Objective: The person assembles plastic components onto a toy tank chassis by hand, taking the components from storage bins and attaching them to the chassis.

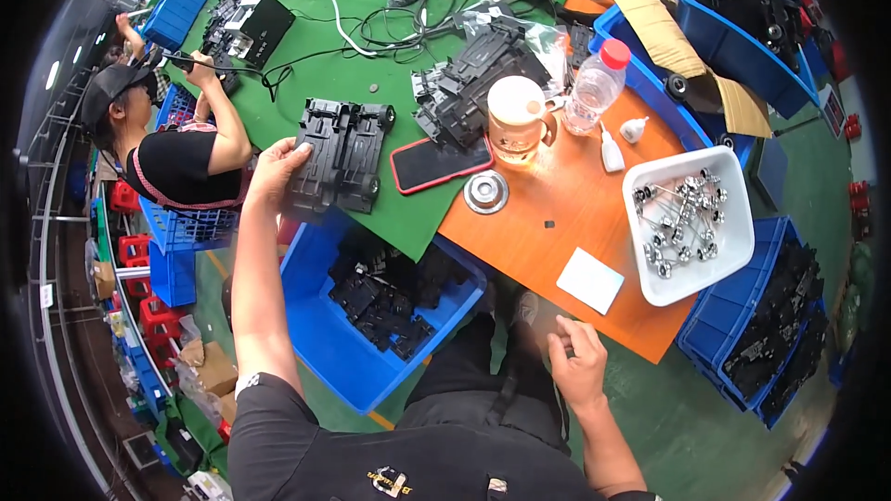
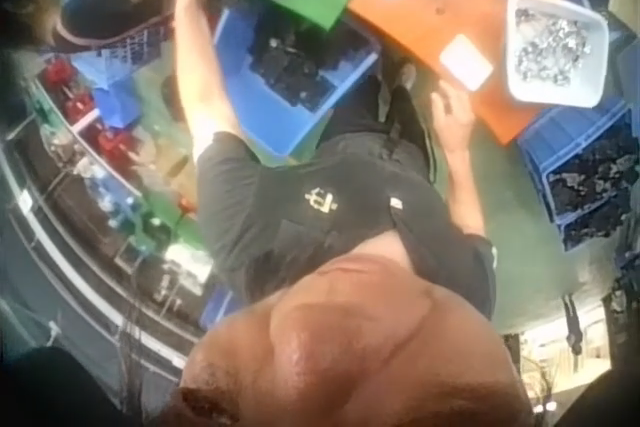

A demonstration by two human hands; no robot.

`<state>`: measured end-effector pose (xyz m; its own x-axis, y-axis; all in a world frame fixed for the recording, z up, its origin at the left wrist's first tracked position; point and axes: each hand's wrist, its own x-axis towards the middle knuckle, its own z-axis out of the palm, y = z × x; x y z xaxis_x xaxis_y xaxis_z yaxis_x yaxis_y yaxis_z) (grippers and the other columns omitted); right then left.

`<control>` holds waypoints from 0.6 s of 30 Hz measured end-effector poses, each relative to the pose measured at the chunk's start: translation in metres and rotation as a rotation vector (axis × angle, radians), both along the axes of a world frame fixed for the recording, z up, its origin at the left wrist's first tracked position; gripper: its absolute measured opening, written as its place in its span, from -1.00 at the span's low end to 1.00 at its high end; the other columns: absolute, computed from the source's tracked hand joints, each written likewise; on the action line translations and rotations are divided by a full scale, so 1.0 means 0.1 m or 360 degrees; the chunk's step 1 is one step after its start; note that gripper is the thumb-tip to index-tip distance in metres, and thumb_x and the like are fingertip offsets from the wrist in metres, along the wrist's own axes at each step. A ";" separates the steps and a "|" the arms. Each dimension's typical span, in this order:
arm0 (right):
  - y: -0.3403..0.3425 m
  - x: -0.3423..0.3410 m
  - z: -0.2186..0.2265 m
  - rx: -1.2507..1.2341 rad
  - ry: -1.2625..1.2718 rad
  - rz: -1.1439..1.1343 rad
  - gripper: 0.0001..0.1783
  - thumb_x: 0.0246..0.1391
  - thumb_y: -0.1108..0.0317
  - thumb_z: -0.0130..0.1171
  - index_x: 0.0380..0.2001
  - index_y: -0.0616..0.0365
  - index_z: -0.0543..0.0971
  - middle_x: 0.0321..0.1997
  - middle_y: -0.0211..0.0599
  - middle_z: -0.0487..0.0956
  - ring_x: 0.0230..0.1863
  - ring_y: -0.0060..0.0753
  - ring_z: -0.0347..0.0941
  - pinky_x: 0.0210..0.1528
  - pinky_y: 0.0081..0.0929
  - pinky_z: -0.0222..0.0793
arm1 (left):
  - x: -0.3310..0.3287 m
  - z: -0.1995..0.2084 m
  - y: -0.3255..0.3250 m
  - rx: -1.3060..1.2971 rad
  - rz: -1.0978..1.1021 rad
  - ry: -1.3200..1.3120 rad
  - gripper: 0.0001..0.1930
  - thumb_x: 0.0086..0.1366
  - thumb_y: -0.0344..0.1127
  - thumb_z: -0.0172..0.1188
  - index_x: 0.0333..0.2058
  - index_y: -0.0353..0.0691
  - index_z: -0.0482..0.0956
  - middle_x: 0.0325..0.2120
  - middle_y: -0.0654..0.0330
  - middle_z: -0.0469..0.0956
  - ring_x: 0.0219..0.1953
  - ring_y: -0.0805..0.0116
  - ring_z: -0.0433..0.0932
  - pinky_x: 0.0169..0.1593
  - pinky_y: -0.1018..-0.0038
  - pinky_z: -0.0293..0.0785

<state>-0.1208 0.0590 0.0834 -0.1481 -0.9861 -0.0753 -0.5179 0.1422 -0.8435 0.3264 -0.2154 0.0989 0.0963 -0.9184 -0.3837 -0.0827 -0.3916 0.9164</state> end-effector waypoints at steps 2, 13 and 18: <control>-0.03 0.02 -0.04 -0.0016 0.0020 0.0006 -0.71 -0.09 0.60 0.21 -0.20 0.32 0.54 -0.35 -0.19 0.52 -0.44 -0.45 0.52 -0.40 -0.59 0.46 | 0.22 0.03 -0.03 -0.0038 0.0011 0.0064 -0.74 0.22 -0.36 0.22 -0.14 -0.34 0.50 -0.34 0.18 0.60 -0.38 0.48 0.57 -0.26 0.55 0.52; -0.34 0.37 -0.18 0.0098 0.0034 0.0073 -0.72 -0.06 0.58 0.21 -0.19 0.34 0.53 -0.34 -0.19 0.51 -0.46 -0.47 0.51 -0.41 -0.60 0.46 | 0.72 -0.03 -0.19 -0.0002 0.0088 0.0182 -0.66 0.23 -0.29 0.22 -0.09 -0.35 0.46 -0.31 0.19 0.58 -0.36 0.48 0.57 -0.24 0.52 0.54; -0.41 0.45 -0.20 0.0154 0.0027 0.0067 -0.72 -0.06 0.56 0.23 -0.20 0.32 0.53 -0.35 -0.16 0.51 -0.47 -0.44 0.52 -0.43 -0.57 0.47 | 0.18 -0.16 -0.30 0.0023 -0.0100 0.0251 -0.66 0.25 -0.36 0.18 -0.05 -0.41 0.43 -0.28 0.13 0.59 -0.33 0.46 0.58 -0.20 0.54 0.52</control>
<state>-0.0761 0.0176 0.0631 -0.1085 -0.9797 -0.1685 -0.5392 0.2004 -0.8180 0.3441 -0.2459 0.0828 -0.0234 -0.9151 -0.4025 0.0370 -0.4031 0.9144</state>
